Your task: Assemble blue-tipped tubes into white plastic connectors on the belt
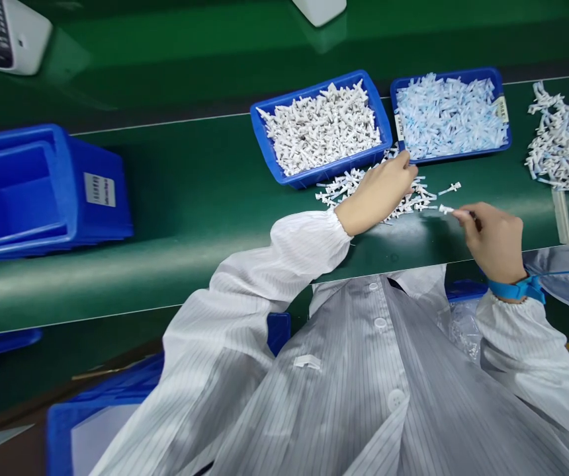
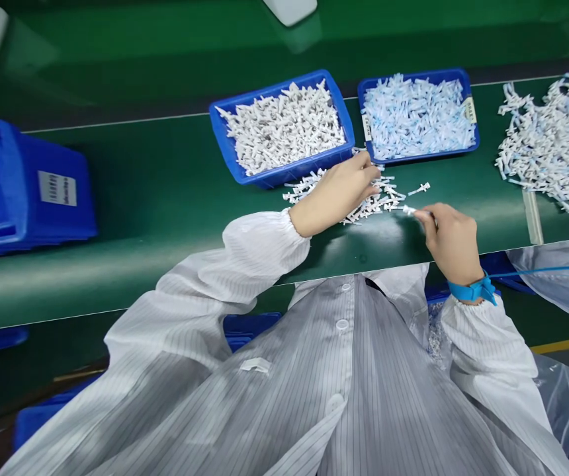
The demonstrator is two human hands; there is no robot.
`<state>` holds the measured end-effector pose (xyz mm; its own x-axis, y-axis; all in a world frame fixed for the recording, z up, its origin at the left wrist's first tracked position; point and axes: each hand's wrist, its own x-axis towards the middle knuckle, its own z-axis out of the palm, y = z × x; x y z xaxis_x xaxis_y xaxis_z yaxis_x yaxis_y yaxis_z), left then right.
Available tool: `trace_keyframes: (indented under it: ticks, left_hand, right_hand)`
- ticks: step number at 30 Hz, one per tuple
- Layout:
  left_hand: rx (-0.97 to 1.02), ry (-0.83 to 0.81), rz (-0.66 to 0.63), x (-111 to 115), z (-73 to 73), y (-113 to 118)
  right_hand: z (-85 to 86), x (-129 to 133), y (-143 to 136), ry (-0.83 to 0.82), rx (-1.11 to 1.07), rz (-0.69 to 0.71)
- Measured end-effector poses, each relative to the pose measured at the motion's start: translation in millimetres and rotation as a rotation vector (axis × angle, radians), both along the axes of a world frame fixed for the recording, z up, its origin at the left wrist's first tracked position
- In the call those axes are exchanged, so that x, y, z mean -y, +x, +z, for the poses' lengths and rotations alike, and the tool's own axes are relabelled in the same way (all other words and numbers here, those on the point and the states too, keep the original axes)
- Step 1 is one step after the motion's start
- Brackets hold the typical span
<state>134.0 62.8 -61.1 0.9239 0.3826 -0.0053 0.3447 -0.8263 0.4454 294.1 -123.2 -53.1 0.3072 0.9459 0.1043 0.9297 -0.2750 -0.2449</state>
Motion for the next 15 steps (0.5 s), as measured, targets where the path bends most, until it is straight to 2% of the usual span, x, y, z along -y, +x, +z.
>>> trace_keyframes:
  ticks: [5,10,13,15]
  left_hand:
    - [-0.015,0.034,-0.013,-1.8,-8.1,3.6]
    - [0.017,0.000,0.019,-5.4,-0.9,-1.0]
    - [0.099,-0.051,0.015,-1.8,5.9,-3.6]
    - [0.173,-0.152,-0.024,4.7,8.2,-2.8]
  right_hand:
    - [-2.2,-22.0,19.3,-0.091,-0.158,-0.012]
    - [-2.3,-29.7,45.0,0.016,-0.270,-0.143]
    - [-3.9,-30.6,46.2,0.086,-0.426,-0.191]
    - [-4.3,-31.9,42.0,0.133,-0.588,-0.223]
